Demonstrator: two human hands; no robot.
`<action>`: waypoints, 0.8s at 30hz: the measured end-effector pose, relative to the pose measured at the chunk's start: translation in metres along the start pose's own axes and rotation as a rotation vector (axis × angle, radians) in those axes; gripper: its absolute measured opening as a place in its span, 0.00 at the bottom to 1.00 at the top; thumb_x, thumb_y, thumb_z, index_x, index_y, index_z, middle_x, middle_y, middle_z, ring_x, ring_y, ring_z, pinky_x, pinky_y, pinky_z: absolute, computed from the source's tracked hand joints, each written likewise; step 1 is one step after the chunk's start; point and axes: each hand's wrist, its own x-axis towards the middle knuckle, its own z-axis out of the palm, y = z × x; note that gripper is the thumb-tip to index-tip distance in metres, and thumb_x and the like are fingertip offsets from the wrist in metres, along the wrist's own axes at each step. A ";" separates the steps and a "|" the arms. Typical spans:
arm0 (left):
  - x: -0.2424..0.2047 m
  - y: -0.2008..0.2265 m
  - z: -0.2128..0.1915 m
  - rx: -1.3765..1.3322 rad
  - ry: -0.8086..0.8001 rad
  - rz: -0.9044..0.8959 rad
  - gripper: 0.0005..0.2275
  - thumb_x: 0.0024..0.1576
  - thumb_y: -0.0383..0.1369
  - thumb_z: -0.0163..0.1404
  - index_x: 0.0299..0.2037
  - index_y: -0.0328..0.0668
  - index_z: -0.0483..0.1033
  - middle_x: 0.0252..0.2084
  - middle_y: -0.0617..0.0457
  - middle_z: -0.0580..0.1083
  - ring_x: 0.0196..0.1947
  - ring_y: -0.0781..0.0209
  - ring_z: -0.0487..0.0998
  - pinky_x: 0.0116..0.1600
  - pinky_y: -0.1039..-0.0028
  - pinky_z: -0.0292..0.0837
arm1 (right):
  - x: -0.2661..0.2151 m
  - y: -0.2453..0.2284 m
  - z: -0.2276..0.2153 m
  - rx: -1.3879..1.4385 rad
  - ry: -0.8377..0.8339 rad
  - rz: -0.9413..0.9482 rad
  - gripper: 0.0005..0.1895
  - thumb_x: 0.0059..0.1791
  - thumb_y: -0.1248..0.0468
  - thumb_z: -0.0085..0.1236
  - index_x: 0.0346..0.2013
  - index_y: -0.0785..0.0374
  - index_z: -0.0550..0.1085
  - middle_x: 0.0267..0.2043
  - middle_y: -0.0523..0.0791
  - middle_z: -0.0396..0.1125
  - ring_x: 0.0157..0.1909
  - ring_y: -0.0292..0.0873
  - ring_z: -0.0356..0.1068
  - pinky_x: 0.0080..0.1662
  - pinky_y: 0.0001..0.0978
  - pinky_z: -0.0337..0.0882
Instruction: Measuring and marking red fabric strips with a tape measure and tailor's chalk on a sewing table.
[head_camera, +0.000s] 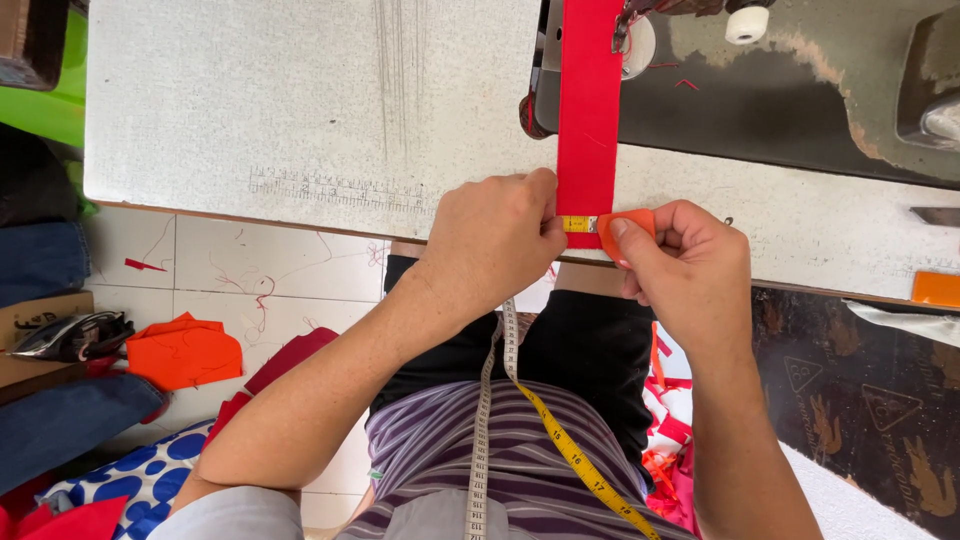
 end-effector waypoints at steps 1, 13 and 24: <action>0.000 -0.001 0.000 -0.001 0.000 0.000 0.06 0.53 0.29 0.54 0.24 0.42 0.74 0.16 0.49 0.71 0.18 0.47 0.79 0.24 0.62 0.76 | 0.000 0.000 0.000 -0.001 0.000 0.000 0.07 0.53 0.73 0.58 0.31 0.76 0.75 0.15 0.51 0.65 0.16 0.37 0.68 0.22 0.24 0.70; 0.000 0.001 -0.003 -0.033 0.047 0.054 0.05 0.53 0.28 0.52 0.25 0.41 0.74 0.17 0.49 0.72 0.18 0.43 0.79 0.25 0.56 0.75 | -0.001 0.008 0.003 -0.094 0.046 -0.032 0.07 0.51 0.73 0.60 0.29 0.72 0.75 0.17 0.49 0.65 0.16 0.37 0.68 0.22 0.25 0.67; 0.020 -0.011 0.026 0.112 0.358 0.463 0.03 0.65 0.28 0.50 0.39 0.39 0.71 0.55 0.48 0.78 0.61 0.49 0.76 0.68 0.52 0.60 | -0.032 -0.065 -0.015 -0.600 -0.214 0.441 0.14 0.45 0.60 0.61 0.20 0.60 0.67 0.15 0.41 0.58 0.21 0.37 0.51 0.28 0.32 0.58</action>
